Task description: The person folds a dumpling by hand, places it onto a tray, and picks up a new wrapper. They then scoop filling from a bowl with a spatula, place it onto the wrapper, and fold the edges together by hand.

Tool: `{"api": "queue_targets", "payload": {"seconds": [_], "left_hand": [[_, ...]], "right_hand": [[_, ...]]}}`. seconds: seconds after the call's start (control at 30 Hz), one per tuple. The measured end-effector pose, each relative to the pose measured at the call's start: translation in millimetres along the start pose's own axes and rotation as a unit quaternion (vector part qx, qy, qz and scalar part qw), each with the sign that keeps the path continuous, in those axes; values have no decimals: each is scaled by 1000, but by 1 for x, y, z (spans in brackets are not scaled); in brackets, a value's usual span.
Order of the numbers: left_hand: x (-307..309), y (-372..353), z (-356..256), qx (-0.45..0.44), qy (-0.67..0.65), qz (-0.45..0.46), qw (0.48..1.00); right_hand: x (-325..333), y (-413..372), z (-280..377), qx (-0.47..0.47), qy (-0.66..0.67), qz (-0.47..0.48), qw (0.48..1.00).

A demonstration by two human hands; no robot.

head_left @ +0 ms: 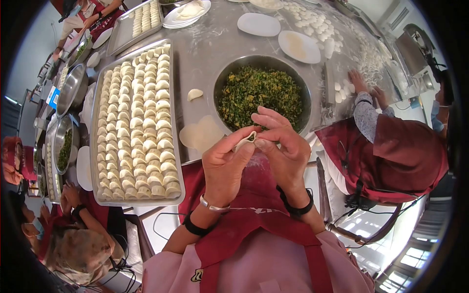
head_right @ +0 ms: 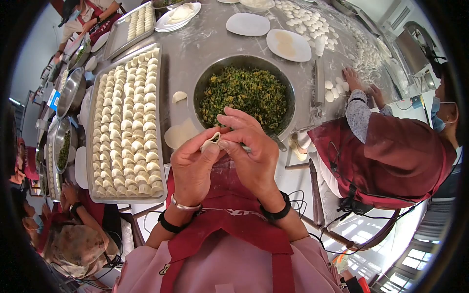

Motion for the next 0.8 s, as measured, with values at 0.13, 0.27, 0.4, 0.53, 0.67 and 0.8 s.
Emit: {"api": "queue_targets", "payload": {"seconds": [0.13, 0.27, 0.4, 0.53, 0.67, 0.8], "left_hand": [[3, -1, -3, 27, 61, 10, 998], [6, -1, -1, 25, 30, 18, 999], [5, 0, -4, 17, 22, 53, 998], [5, -1, -7, 46, 42, 56, 996], [9, 3, -14, 62, 170, 99, 979], [15, 10, -19, 33, 295, 167, 940]], "right_hand": [[5, -5, -6, 8, -13, 21, 1000], [10, -5, -2, -38, -9, 36, 999], [9, -5, -4, -36, 34, 33, 998], [9, -5, -5, -31, 10, 48, 998], [11, -4, -1, 14, -79, 68, 994], [14, -5, -3, 40, -137, 79, 987]]}}
Point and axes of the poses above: each hand's wrist, its own y-axis towards the middle knuckle, its own x-axis out of the back of the hand, z = x × y, the point moved 1 cm from there along y, towards the middle knuckle, and after that the axes turned 13 degrees about z, right-handed, at the moved point
